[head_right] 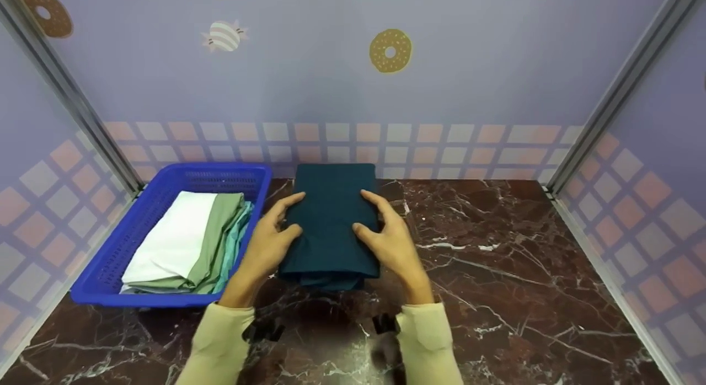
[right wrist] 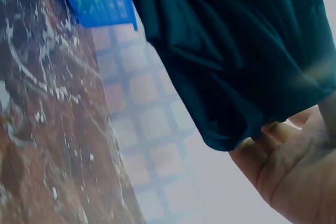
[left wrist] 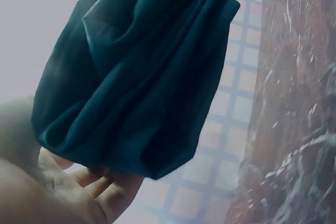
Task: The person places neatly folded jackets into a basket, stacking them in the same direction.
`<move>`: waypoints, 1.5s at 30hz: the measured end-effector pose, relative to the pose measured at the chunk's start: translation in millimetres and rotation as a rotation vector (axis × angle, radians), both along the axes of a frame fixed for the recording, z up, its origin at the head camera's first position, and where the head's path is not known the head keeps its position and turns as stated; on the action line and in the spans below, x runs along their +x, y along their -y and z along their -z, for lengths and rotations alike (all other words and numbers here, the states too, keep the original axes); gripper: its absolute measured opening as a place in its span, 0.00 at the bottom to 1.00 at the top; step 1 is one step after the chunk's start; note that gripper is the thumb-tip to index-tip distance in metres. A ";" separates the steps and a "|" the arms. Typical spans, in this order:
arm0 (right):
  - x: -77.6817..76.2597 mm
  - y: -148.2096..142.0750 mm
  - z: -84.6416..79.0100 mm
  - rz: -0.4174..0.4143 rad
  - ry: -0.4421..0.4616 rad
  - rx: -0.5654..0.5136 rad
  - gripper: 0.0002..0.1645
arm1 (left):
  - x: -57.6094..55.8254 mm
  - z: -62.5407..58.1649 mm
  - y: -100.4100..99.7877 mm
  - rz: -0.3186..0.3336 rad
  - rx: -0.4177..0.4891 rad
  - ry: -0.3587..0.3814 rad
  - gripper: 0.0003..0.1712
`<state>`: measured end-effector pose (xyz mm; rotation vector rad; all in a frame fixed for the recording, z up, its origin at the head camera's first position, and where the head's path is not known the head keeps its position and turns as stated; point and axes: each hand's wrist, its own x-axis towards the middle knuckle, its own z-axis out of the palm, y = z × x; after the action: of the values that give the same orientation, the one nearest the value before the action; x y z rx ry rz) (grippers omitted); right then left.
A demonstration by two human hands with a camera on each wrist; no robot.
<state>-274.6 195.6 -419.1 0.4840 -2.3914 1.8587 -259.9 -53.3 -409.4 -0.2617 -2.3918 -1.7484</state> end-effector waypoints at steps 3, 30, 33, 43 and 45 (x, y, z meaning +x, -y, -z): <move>-0.5 15.3 1.4 -0.034 -0.015 -0.048 0.41 | 4.9 -10.7 17.5 -0.027 -0.048 -0.007 0.36; -24.3 131.4 -52.7 -0.109 -0.043 -0.102 0.40 | -1.1 -72.0 143.3 -0.062 -0.191 -0.036 0.34; -26.7 146.5 -56.8 -0.122 -0.029 -0.104 0.40 | 0.3 -78.2 158.7 -0.059 -0.199 -0.028 0.34; -39.2 189.2 -56.2 -0.183 0.079 -0.063 0.41 | -3.6 -83.5 203.0 -0.068 -0.274 0.005 0.35; -40.0 198.9 -52.4 -0.193 0.111 -0.077 0.41 | -4.0 -80.8 211.8 -0.075 -0.272 0.028 0.35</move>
<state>-314.6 -3.4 -366.6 0.6420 -2.4071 2.1006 -263.9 -265.1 -328.6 -0.1793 -2.6215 -1.4020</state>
